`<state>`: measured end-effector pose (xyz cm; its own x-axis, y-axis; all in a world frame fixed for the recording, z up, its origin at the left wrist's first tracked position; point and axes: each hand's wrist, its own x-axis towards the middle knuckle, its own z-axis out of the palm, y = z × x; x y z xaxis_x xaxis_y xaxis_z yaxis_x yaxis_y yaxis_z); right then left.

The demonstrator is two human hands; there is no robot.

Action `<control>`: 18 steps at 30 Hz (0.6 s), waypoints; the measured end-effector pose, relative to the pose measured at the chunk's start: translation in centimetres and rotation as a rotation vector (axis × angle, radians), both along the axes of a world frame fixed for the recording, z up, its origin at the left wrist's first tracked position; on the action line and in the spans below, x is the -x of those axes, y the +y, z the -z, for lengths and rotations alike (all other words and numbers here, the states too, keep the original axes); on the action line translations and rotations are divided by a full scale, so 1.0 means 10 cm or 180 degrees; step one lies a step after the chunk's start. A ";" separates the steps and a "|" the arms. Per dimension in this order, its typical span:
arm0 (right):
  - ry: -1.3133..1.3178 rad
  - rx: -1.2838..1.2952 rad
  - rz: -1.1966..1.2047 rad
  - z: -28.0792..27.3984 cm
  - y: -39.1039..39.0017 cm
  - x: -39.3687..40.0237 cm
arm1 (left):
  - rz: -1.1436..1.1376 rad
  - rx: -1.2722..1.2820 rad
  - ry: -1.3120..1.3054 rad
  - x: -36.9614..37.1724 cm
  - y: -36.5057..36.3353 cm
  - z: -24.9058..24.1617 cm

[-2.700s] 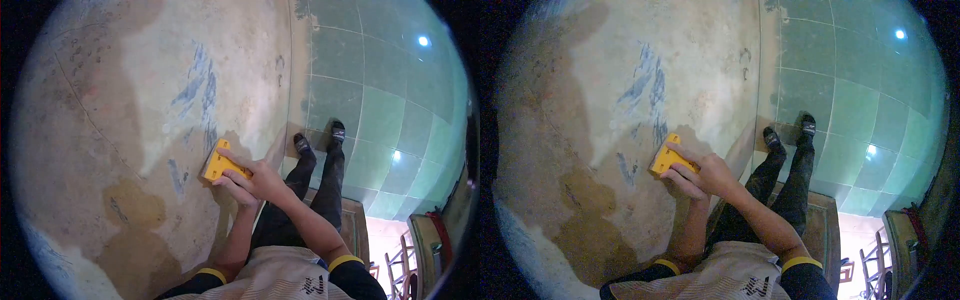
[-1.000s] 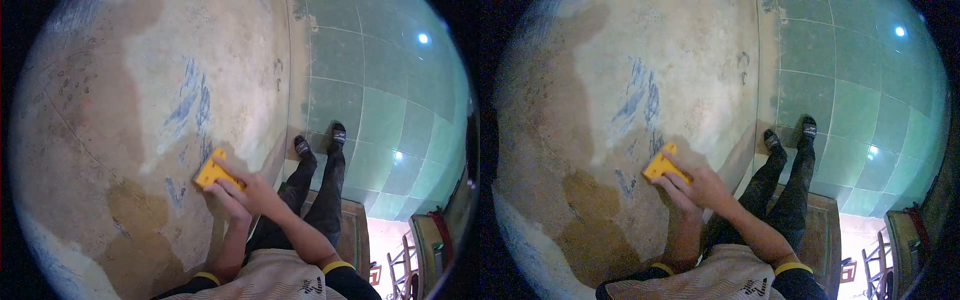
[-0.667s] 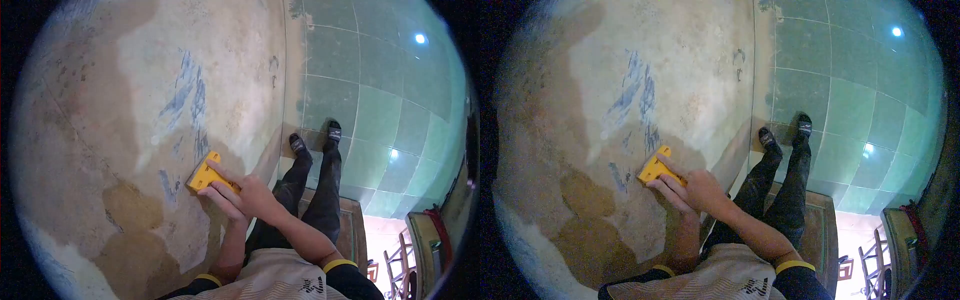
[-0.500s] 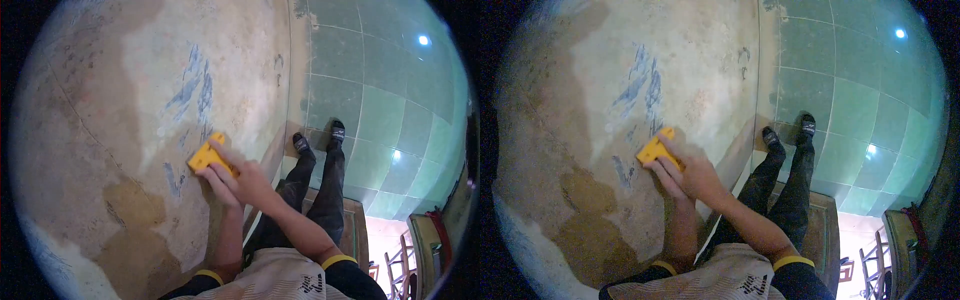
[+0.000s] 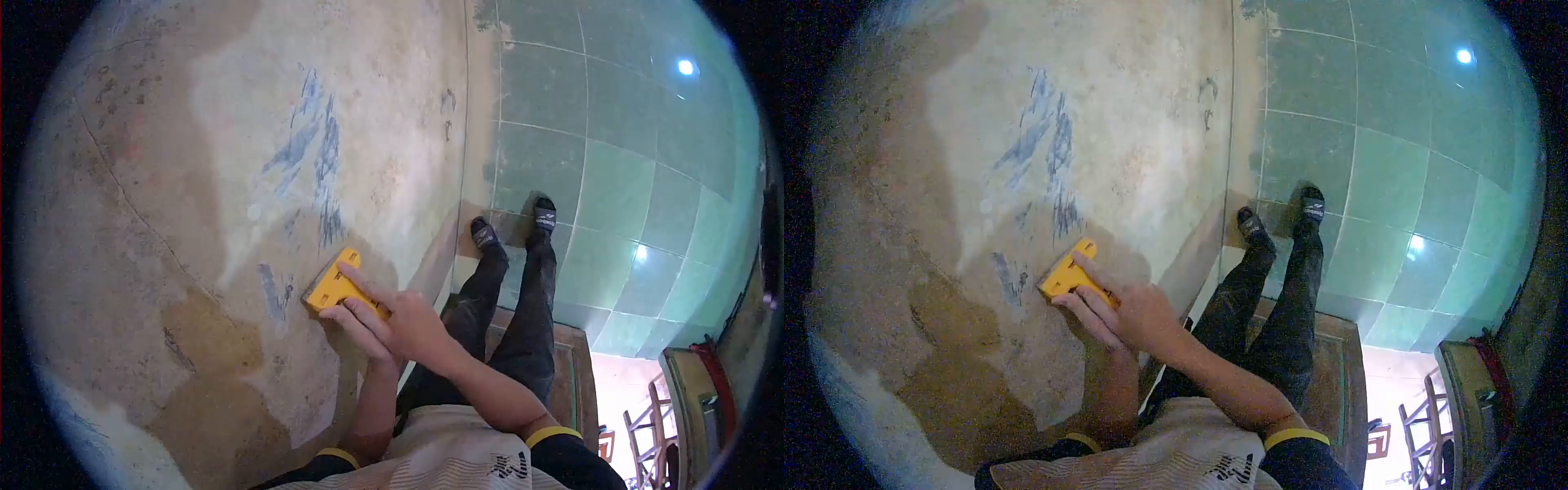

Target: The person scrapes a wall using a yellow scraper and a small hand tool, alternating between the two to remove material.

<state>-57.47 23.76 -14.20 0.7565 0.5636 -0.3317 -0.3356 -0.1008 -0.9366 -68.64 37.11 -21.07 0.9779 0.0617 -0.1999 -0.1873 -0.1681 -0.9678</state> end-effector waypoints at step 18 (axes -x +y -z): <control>0.0017 -0.0174 0.0242 -0.09 0.02 0.03 | 0.0276 0.2646 -0.1828 -0.18 -0.19 -0.47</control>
<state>-57.78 24.01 -13.29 0.7961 0.5220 -0.3062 -0.3455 -0.0234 -0.9381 -66.85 35.20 -16.35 0.9341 0.0413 0.3546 0.2260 -0.8374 -0.4977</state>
